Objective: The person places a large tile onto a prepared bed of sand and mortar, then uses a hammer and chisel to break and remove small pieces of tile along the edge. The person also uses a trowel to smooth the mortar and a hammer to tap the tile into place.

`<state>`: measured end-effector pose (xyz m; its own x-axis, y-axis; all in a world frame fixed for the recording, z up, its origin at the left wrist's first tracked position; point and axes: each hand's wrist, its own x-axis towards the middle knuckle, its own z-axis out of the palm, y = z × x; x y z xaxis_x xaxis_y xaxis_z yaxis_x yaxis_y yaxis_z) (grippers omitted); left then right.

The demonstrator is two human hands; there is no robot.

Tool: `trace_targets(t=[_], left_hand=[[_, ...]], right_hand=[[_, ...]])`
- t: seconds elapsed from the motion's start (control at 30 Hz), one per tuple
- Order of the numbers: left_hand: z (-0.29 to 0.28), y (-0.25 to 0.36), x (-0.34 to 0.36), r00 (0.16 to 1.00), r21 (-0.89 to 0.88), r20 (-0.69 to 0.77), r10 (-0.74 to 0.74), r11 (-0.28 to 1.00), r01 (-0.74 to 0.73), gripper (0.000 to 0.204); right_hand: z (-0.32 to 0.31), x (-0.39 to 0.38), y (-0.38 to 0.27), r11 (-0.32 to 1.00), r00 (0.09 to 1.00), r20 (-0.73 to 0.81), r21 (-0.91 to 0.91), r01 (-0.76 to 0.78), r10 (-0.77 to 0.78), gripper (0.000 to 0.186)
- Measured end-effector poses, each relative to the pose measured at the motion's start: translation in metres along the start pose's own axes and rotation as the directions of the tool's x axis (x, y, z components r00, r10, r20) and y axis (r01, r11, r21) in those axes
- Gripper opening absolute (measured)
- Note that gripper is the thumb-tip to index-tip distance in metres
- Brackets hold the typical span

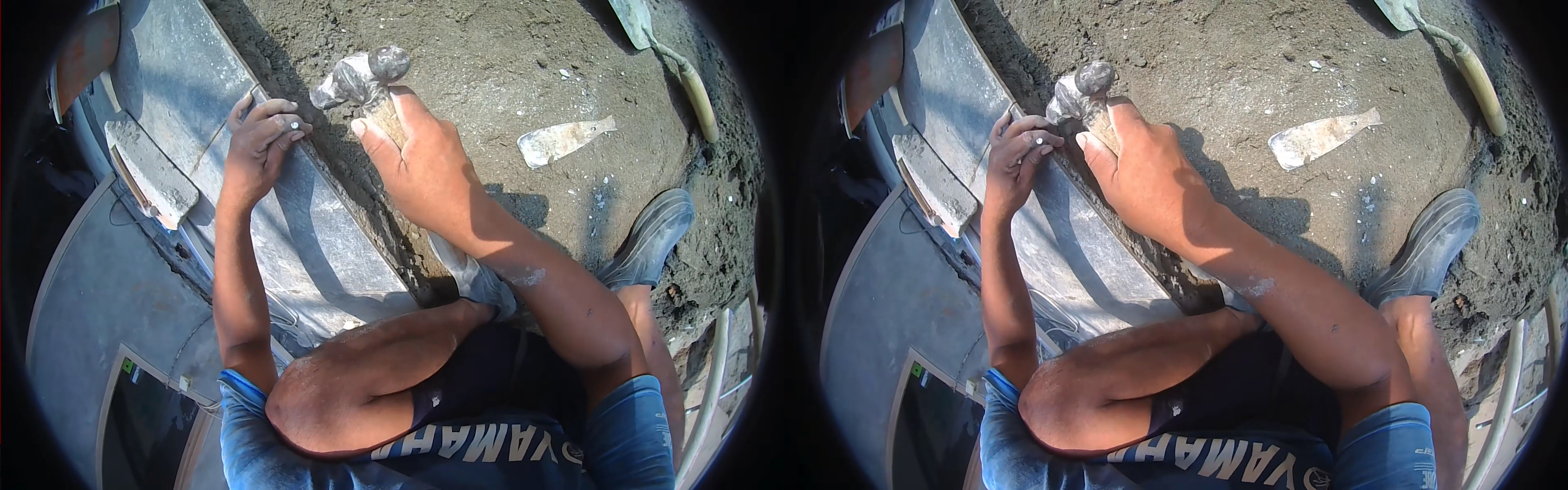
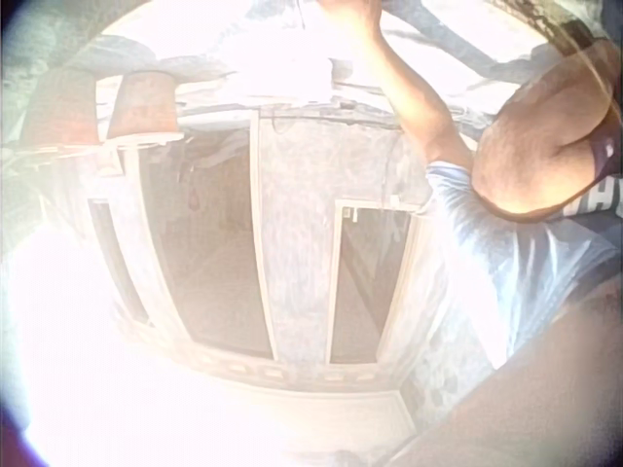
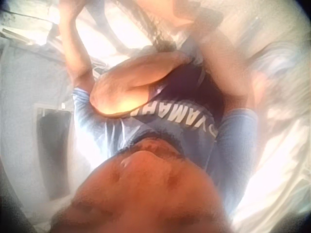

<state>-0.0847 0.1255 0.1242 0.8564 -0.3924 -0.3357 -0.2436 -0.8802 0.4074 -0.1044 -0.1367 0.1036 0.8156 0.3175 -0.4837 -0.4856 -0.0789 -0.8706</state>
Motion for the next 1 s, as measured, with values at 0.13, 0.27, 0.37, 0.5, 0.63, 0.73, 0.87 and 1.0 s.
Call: trace_targets(t=[0.13, 0.27, 0.37, 0.5, 0.63, 0.73, 0.87, 1.0], left_hand=[[0.007, -0.003, -0.008, 0.996, -0.148, -0.079, -0.051, 0.988, 0.039, 0.007], [0.003, 0.008, 0.006, 0.995, -0.051, 0.025, -0.092, 0.994, 0.094, 0.009], [0.001, 0.011, 0.008, 0.990, 0.007, 0.083, -0.114, 0.993, 0.114, 0.010], [0.001, 0.012, 0.010, 0.987, 0.020, 0.123, -0.099, 0.995, 0.097, 0.008], [-0.001, 0.015, 0.013, 0.984, 0.096, 0.159, -0.074, 0.994, 0.059, 0.007], [0.007, 0.010, 0.002, 0.991, 0.092, 0.096, -0.092, 0.992, 0.083, 0.006], [0.000, 0.013, 0.013, 0.981, 0.094, 0.179, -0.080, 0.994, 0.064, 0.006], [0.004, 0.010, 0.006, 0.994, 0.113, 0.102, -0.040, 0.993, 0.029, 0.005]], right_hand=[[-0.012, 0.000, -0.003, 1.000, 0.999, -0.032, 0.027, 0.000, 0.001, 0.040], [-0.015, 0.002, -0.008, 0.998, 0.999, -0.049, 0.060, -0.018, 0.021, 0.044], [-0.018, 0.001, -0.016, 0.996, 0.999, -0.039, 0.084, -0.018, 0.022, 0.043], [-0.014, 0.001, -0.023, 0.979, 0.991, 0.023, 0.154, -0.132, 0.130, 0.044], [0.004, 0.010, 0.007, 0.994, 0.998, 0.066, -0.105, 0.006, 0.001, 0.034], [-0.001, 0.005, -0.003, 0.998, 0.998, 0.024, 0.024, -0.063, 0.062, 0.036], [0.012, 0.002, 0.004, 0.996, 0.996, 0.043, 0.043, -0.084, 0.082, 0.036], [0.005, 0.004, 0.004, 0.999, 0.999, 0.032, -0.035, -0.018, 0.019, 0.033]])
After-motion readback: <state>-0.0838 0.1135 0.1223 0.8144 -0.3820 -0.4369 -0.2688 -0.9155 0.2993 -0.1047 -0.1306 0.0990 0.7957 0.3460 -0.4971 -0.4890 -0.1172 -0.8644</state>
